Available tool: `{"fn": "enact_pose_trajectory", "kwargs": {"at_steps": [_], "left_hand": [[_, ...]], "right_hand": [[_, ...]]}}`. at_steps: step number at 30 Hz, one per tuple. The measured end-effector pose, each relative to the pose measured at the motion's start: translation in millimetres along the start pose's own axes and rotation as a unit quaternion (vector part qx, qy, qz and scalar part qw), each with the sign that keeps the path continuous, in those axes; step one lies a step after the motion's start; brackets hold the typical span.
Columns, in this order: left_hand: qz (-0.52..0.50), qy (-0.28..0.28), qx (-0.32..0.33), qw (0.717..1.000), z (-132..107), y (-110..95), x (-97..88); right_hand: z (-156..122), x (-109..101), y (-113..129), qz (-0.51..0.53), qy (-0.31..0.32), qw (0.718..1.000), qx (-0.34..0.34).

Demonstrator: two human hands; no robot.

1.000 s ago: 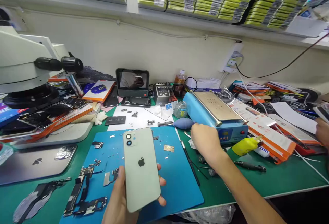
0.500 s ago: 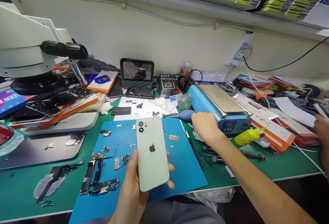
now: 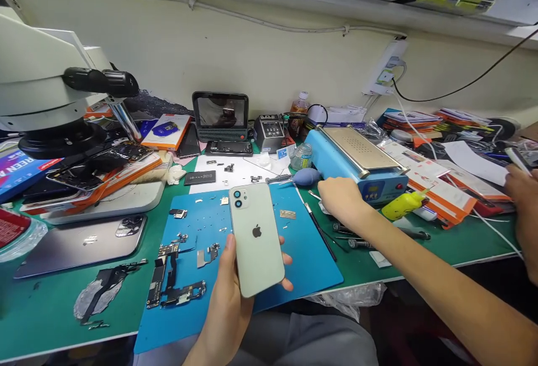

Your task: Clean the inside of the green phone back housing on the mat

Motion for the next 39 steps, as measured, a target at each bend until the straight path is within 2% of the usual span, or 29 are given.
{"fn": "enact_pose_trajectory", "kwargs": {"at_steps": [4,10,15,19,23,28,39], "left_hand": [[-0.009,0.003,-0.002,1.0,1.9,2.0,-1.5],[-0.038,0.003,-0.013,0.999,7.7,7.1,-5.2],[-0.058,-0.005,-0.024,0.998,7.5,8.1,-4.1],[-0.068,-0.009,-0.031,0.997,6.8,7.8,-2.1],[-0.066,-0.011,-0.03,0.997,7.6,7.9,-3.4],[-0.063,-0.005,-0.032,0.997,7.2,8.3,-5.9],[-0.076,0.035,-0.002,0.996,8.3,5.2,0.8]], "right_hand": [[-14.8,6.5,1.6,-0.002,-0.009,1.0,-0.015],[-55.9,23.4,6.2,-0.018,-0.044,0.999,-0.024],[-79.8,26.1,-9.5,-0.044,-0.065,0.997,-0.03],[-87.8,22.9,-22.6,-0.071,-0.066,0.995,0.0],[-80.4,12.9,-20.7,-0.101,-0.088,0.991,0.022],[-50.4,5.7,-8.5,-0.127,-0.113,0.982,-0.077],[-26.1,35.9,1.2,-0.211,-0.164,0.938,-0.22]]}}
Point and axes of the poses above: each hand's wrist, its own z-axis towards the middle knuckle, its own x-axis out of the palm, y = z × x, the point moved 8 cm from there along z, towards the middle knuckle, and after that the axes turned 5 degrees about -z, right-handed, at the moved point
